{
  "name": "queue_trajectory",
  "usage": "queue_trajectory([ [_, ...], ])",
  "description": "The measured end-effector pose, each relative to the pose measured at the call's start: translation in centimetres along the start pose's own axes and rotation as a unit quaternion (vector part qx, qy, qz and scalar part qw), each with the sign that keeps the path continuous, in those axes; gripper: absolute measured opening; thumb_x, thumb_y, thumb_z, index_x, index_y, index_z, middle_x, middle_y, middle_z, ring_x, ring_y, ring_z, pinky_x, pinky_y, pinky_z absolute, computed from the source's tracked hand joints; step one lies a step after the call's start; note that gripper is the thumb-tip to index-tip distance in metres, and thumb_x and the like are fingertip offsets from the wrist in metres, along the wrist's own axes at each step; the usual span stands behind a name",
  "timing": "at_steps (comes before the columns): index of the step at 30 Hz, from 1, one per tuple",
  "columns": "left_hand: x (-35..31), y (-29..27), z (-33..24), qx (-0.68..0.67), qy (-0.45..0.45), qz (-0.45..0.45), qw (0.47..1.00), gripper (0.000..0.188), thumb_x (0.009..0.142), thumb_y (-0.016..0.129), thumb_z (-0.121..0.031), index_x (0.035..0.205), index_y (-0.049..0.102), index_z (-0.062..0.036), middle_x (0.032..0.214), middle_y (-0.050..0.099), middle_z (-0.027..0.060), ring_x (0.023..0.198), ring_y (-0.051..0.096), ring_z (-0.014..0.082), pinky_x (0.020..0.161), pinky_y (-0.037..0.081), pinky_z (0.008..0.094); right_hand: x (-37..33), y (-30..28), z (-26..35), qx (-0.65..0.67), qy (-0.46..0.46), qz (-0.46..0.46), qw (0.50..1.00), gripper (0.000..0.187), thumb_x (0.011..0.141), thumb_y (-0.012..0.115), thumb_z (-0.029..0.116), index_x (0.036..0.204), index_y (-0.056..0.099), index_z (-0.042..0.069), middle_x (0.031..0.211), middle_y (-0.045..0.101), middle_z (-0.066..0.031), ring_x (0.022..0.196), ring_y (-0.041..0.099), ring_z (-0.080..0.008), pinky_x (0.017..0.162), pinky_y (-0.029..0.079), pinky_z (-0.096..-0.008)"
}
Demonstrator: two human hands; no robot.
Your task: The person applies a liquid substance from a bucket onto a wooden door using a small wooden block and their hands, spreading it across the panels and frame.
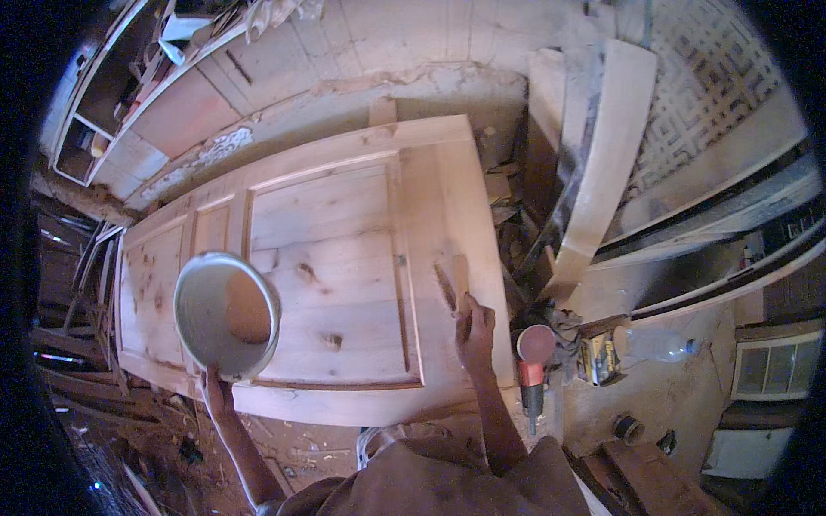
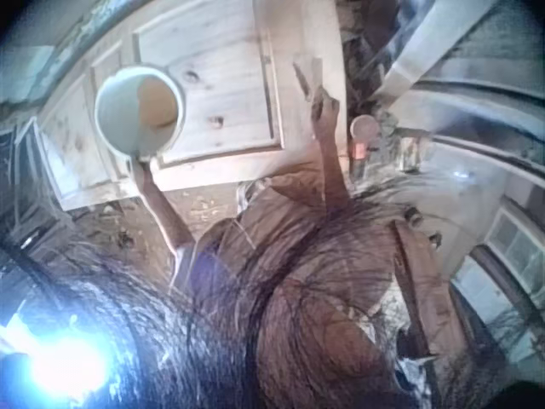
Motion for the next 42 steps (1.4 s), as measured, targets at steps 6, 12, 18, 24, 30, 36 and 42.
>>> queue_trajectory([
  [6,-5.0,-5.6,0.2,0.0,0.049,-0.094,0.994,0.048,0.083,0.057,-0.007,0.128,0.043,-0.0057,0.117,0.051,0.0139,0.102,0.054,0.0269,0.081,0.052,0.0399,1.4,2.7,1.7,0.051,0.053,0.063,0.995,0.038,0.088,0.054,0.009,0.125,0.047,0.005,0.095,0.046,-0.0154,0.081,0.049,-0.0244,0.07,0.046,-0.0344],
  [12,-0.8,5.5,5.5,-0.058,-0.036,-0.016,0.998,0.055,0.079,0.06,-0.006,0.129,0.039,-0.008,0.119,0.05,0.0133,0.104,0.053,0.027,0.078,0.052,0.038,-0.4,1.6,1.3,0.032,0.092,0.077,0.992,0.036,0.09,0.054,0.013,0.125,0.049,0.009,0.088,0.048,-0.0093,0.07,0.05,-0.016,0.055,0.045,-0.0259],
  [18,2.4,28.8,9.2,-0.082,-0.097,0.187,0.974,0.038,0.087,0.05,-0.01,0.124,0.041,-0.0056,0.116,0.051,0.0122,0.101,0.055,0.0281,0.076,0.056,0.0376,-4.4,-2.3,-1.6,0.0,0.039,0.041,0.998,0.04,0.087,0.058,0.015,0.125,0.05,0.006,0.086,0.05,-0.0084,0.071,0.048,-0.0164,0.061,0.043,-0.0287],
  [24,0.4,43.4,14.4,-0.109,-0.136,0.289,0.941,0.037,0.09,0.048,-0.012,0.125,0.039,-0.0046,0.121,0.047,0.0134,0.109,0.05,0.0289,0.084,0.053,0.0436,-6.2,-3.7,-2.9,-0.026,0.092,0.065,0.993,0.045,0.081,0.056,0.005,0.126,0.048,0.006,0.091,0.049,-0.0162,0.081,0.049,-0.0286,0.076,0.042,-0.0404],
  [30,-2.5,48.6,16.9,-0.075,-0.139,0.253,0.954,0.039,0.085,0.054,-0.013,0.116,0.034,0.0002,0.113,0.045,0.016,0.101,0.056,0.0308,0.079,0.057,0.0416,-0.2,-0.8,-6.1,-0.211,0.024,0.026,0.977,0.055,0.082,0.056,0.013,0.135,0.04,0.014,0.094,0.045,-0.0202,0.089,0.047,-0.0359,0.077,0.041,-0.0469],
  [36,-0.1,48.3,19.1,-0.076,-0.125,0.242,0.959,0.047,0.082,0.052,-0.006,0.123,0.031,0.0016,0.105,0.051,0.0166,0.082,0.062,0.0262,0.065,0.06,0.0373,5.8,2.0,-8.6,-0.298,0.059,0.056,0.951,0.062,0.08,0.056,0.014,0.138,0.037,0.025,0.097,0.047,-0.0183,0.088,0.049,-0.0347,0.077,0.042,-0.0479],
  [42,-0.1,48.1,18.9,-0.021,-0.123,0.336,0.934,0.048,0.085,0.059,-0.018,0.119,0.034,0.0048,0.113,0.05,0.0179,0.094,0.06,0.0268,0.073,0.059,0.039,5.9,4.6,-7.6,-0.273,0.071,0.099,0.954,0.059,0.081,0.056,0.017,0.136,0.039,0.03,0.099,0.047,-0.019,0.092,0.051,-0.0354,0.079,0.044,-0.0476],
])
Point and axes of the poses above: each hand's wrist, its own x-axis towards the middle knuckle, its own y-axis out of the palm, z = x × y, the point moved 8 cm from there along x, towards the middle knuckle
